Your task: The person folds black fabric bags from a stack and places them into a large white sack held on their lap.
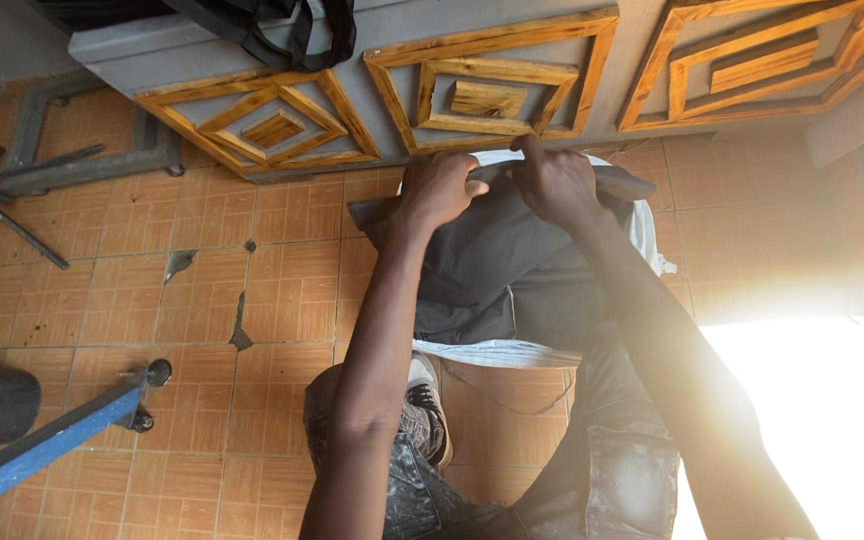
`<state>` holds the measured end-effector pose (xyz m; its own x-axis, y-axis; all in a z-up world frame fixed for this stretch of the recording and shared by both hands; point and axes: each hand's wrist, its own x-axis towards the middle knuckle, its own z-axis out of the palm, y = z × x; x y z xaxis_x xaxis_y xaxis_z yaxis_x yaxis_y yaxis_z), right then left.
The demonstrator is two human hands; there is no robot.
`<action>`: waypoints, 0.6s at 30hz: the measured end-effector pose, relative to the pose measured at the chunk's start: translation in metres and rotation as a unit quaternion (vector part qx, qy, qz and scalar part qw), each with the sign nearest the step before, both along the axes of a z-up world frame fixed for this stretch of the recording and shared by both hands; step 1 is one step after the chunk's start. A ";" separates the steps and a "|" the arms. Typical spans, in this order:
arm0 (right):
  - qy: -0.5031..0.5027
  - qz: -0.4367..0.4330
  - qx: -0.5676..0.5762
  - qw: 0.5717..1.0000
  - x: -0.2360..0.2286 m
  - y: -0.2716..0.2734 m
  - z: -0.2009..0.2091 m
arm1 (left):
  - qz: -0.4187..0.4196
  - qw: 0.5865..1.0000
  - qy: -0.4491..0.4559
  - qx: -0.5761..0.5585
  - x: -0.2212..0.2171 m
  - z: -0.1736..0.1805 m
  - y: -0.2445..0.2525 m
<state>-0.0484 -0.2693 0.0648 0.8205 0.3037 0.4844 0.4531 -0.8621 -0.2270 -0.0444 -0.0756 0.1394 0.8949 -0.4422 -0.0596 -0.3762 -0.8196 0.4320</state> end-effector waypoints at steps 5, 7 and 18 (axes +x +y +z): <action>0.092 0.016 -0.050 0.994 0.027 -0.008 0.011 | 0.025 0.984 -0.143 0.100 0.029 -0.043 0.005; 0.113 0.006 -0.075 0.991 0.035 -0.010 -0.001 | 0.015 0.988 -0.125 0.087 0.029 -0.032 0.007; -0.091 0.115 -0.011 0.989 -0.004 0.017 -0.002 | 0.051 0.964 0.087 -0.244 0.082 -0.101 0.069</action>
